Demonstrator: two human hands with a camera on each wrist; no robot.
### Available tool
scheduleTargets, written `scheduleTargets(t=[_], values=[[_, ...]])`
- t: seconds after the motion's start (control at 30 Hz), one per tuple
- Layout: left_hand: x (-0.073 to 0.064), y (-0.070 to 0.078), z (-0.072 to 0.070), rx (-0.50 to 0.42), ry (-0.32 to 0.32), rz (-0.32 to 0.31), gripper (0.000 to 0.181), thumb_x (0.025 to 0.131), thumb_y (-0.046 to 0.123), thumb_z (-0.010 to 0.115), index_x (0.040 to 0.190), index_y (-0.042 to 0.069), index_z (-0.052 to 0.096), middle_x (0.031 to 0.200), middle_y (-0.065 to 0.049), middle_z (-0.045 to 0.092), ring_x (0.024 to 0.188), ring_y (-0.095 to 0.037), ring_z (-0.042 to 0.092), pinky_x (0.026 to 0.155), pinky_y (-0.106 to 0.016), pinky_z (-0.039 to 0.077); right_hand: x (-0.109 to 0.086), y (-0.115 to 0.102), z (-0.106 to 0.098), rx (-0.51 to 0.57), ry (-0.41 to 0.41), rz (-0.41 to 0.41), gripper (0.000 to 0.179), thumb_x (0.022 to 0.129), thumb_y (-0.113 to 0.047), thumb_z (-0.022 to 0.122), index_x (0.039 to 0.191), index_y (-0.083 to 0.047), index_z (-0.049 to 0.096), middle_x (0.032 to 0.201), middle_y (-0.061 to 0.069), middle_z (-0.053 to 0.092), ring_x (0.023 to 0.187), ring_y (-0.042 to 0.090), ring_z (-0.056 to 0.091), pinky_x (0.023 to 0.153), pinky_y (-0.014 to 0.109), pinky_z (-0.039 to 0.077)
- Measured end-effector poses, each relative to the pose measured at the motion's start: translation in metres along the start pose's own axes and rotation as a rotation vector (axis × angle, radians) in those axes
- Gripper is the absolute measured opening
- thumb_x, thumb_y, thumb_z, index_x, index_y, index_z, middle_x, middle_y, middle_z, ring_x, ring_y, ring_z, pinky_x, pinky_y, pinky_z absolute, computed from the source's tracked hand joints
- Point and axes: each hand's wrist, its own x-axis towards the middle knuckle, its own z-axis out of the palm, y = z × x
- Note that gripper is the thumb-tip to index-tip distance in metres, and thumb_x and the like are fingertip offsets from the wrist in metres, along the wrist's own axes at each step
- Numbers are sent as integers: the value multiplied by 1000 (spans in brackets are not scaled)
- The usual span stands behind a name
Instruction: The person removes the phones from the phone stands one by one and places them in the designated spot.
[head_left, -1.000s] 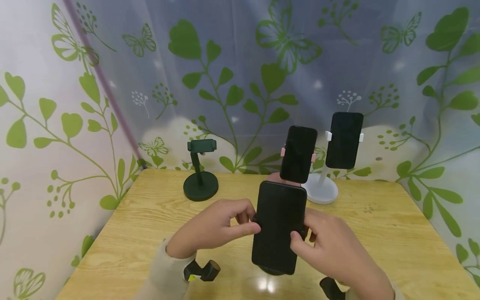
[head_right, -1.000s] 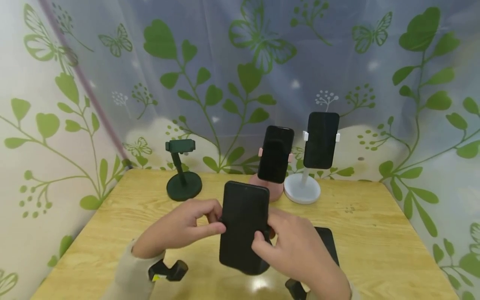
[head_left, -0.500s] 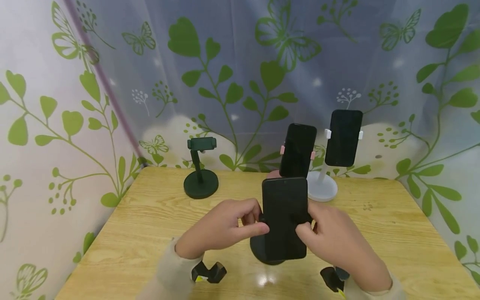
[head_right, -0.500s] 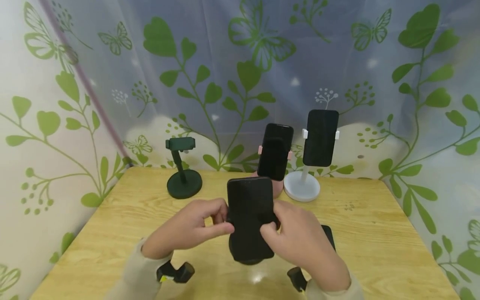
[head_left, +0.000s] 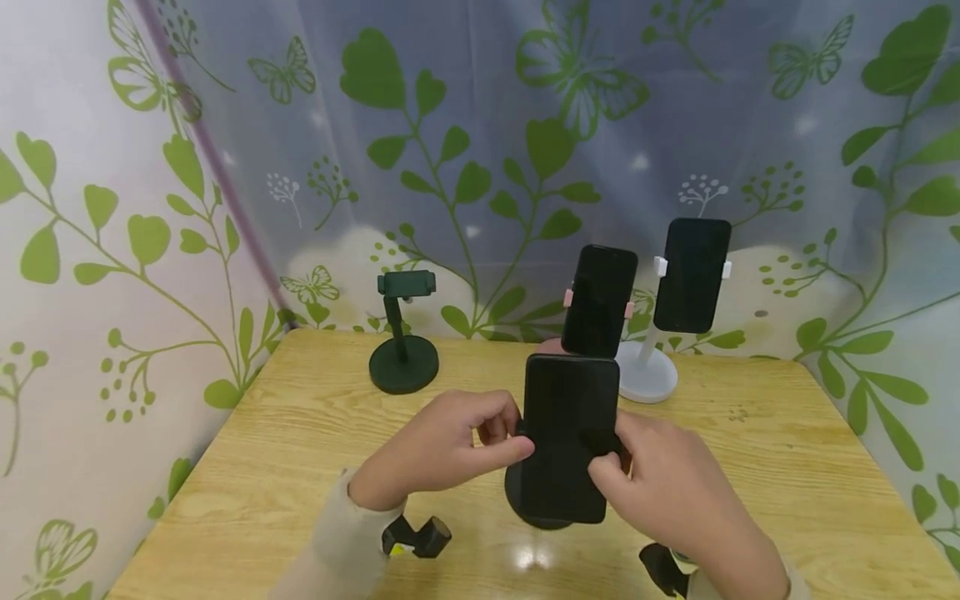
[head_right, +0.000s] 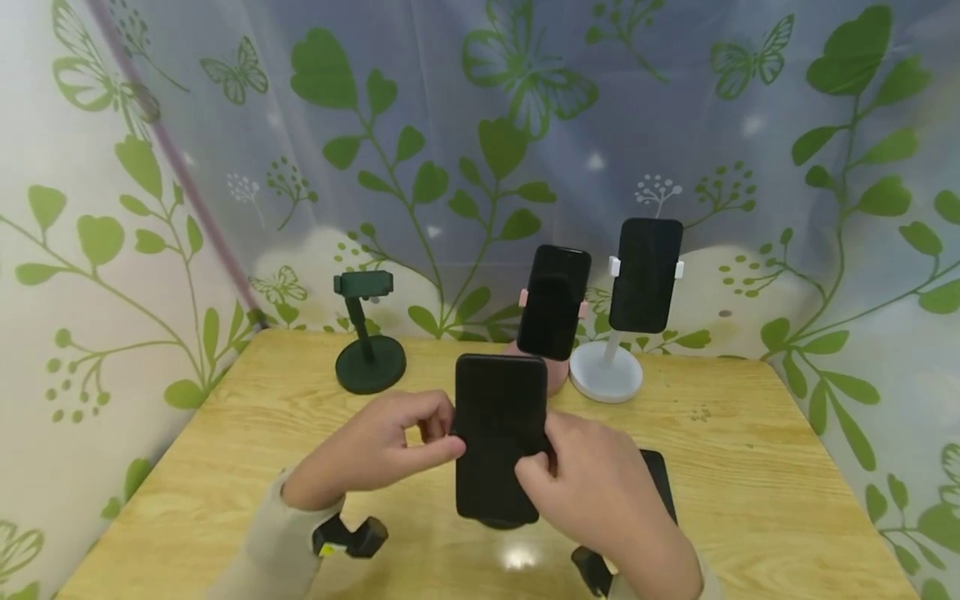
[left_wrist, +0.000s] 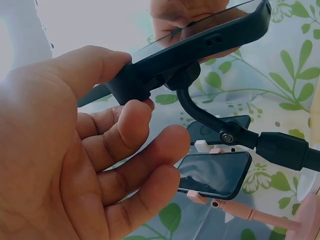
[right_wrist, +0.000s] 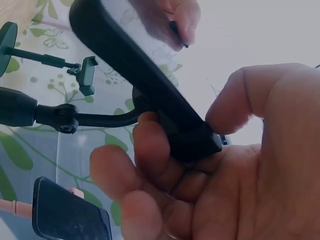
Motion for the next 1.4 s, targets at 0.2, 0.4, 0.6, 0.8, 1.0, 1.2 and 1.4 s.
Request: scheduleTargets(t=[0.2,0.4,0.6,0.8,1.0,1.2,1.4], values=[[1,2,-2,1,9,-6,13,100,29,72,95,21,63,73,16,59,69,0,59,63,-25,50,1,-1,-3,7,0,7,9,90,-16,57,84,-22,58,72,-9,53,61,11,46,57,31,38],[1,1,-2,16,6,-3,14,102,30,69,97,19,64,77,14,61,70,0,59,64,-24,51,5,-2,-2,16,6,12,7,93,-17,57,86,-19,56,71,-5,50,58,13,43,56,32,36],[0,1,-4,36,19,27,14,102,29,68,95,18,63,76,13,61,70,1,58,63,-23,50,5,-5,-3,-2,29,14,14,92,-17,58,79,-18,52,65,-3,44,56,13,41,55,31,34],[0,3,-4,11,33,25,13,101,30,70,94,20,63,75,15,60,69,1,59,65,-23,52,6,-8,-6,-1,16,31,10,92,-16,57,82,-17,53,65,-1,43,57,14,42,55,32,34],[0,1,-3,-8,40,23,13,100,30,71,95,22,63,73,16,58,68,1,59,65,-24,53,5,-5,-8,34,-24,34,4,93,-15,55,94,-18,56,77,-4,52,64,14,46,60,34,37],[0,-2,0,-15,29,31,12,100,30,71,98,20,63,73,16,58,68,2,59,66,-26,54,1,-1,-8,124,50,40,29,101,-25,60,128,-15,55,105,-2,62,86,14,58,67,34,50],[1,-3,2,11,3,0,16,100,35,70,102,20,64,74,15,58,69,2,59,70,-22,54,-6,0,-4,201,294,-40,43,101,-22,66,141,-14,53,125,2,60,104,17,61,75,32,59]])
